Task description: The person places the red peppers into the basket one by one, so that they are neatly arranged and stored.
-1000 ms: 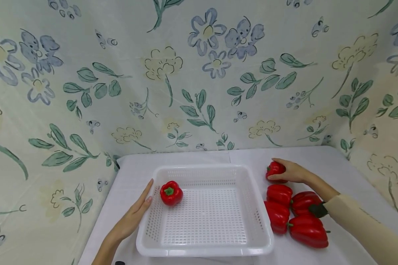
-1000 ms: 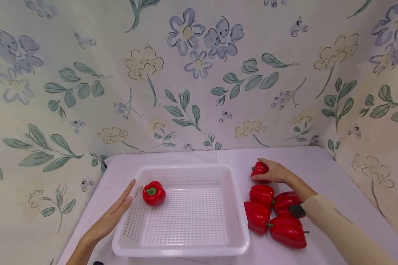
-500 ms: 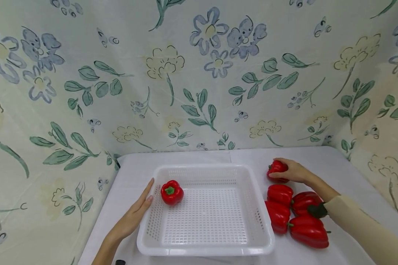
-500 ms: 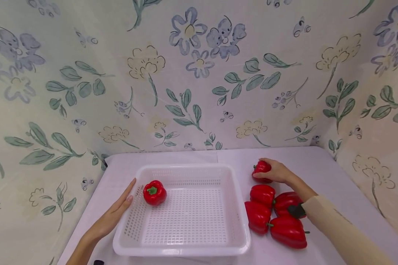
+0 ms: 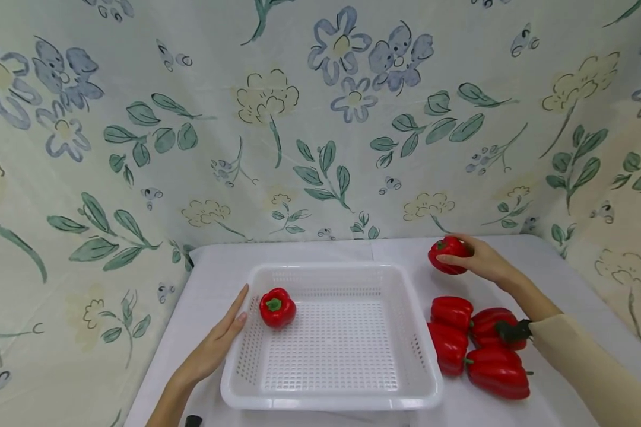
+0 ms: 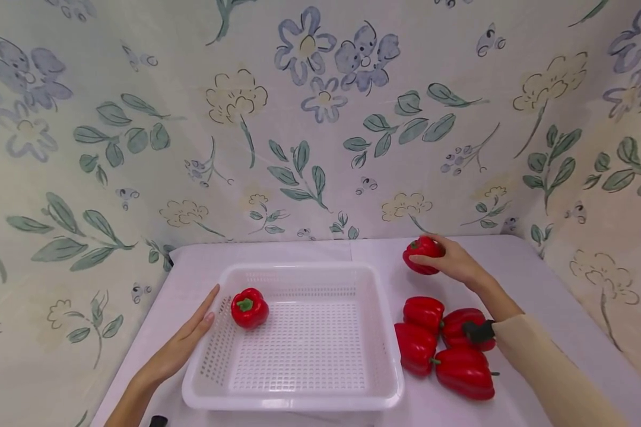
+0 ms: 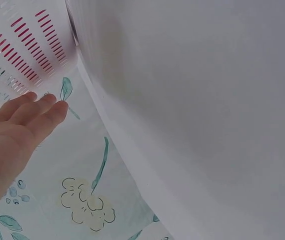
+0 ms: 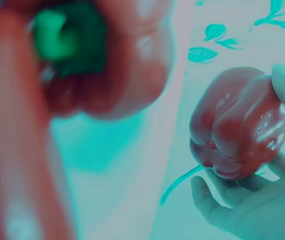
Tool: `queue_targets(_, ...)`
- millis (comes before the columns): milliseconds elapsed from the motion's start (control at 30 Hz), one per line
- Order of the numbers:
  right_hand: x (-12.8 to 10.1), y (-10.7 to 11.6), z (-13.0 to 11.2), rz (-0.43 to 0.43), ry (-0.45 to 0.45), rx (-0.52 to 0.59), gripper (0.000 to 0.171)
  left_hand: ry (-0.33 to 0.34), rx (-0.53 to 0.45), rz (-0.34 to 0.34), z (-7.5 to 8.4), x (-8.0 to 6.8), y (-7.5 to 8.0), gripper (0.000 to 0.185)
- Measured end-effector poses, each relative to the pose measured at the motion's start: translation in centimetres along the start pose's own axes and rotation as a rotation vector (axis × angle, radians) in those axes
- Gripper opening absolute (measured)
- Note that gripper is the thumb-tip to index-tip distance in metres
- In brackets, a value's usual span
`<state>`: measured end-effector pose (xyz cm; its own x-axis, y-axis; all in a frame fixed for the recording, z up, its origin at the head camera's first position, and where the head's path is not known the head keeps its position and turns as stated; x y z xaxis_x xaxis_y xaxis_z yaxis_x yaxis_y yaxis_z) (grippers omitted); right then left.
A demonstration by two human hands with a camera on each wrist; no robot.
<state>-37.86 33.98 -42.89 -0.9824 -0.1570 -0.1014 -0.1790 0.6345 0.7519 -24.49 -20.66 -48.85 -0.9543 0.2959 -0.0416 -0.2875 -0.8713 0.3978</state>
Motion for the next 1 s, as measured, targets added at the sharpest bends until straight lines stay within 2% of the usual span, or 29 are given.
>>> queue_targets(333, -0.2, -0.6, -5.9, -0.013, 0.121, 0.131, 0.088, -0.016, 0.012, -0.014, 0.1, 0.0, 0.1, 0.058)
queue_targets(500, -0.5, -1.7, -9.1, -0.062, 0.2, 0.204, 0.083, -0.004, 0.007, -0.014, -0.2, 0.0, -0.1, 0.058)
queue_targets(700, -0.3, -4.2, -12.5, -0.158, 0.282, 0.265, 0.075, -0.003, 0.021, 0.001, -0.3, -0.2, 0.0, 0.058)
queue_targets(1000, -0.4, -9.5, -17.5, -0.35, 0.315, 0.268, 0.072, 0.009, -0.021, 0.004, -0.2, 0.0, 0.1, 0.059)
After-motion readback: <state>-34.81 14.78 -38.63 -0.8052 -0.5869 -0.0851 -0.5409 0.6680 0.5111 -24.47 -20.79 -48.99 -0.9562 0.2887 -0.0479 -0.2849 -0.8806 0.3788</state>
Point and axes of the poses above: each hand's wrist, its own x-axis towards the middle knuckle, its own y-axis out of the back of the hand, z = x × y, the point moved 6 cm from there along x, towards the middle knuckle, and after that the axes turned 2 degrees about -z, right-handed, at the moved point
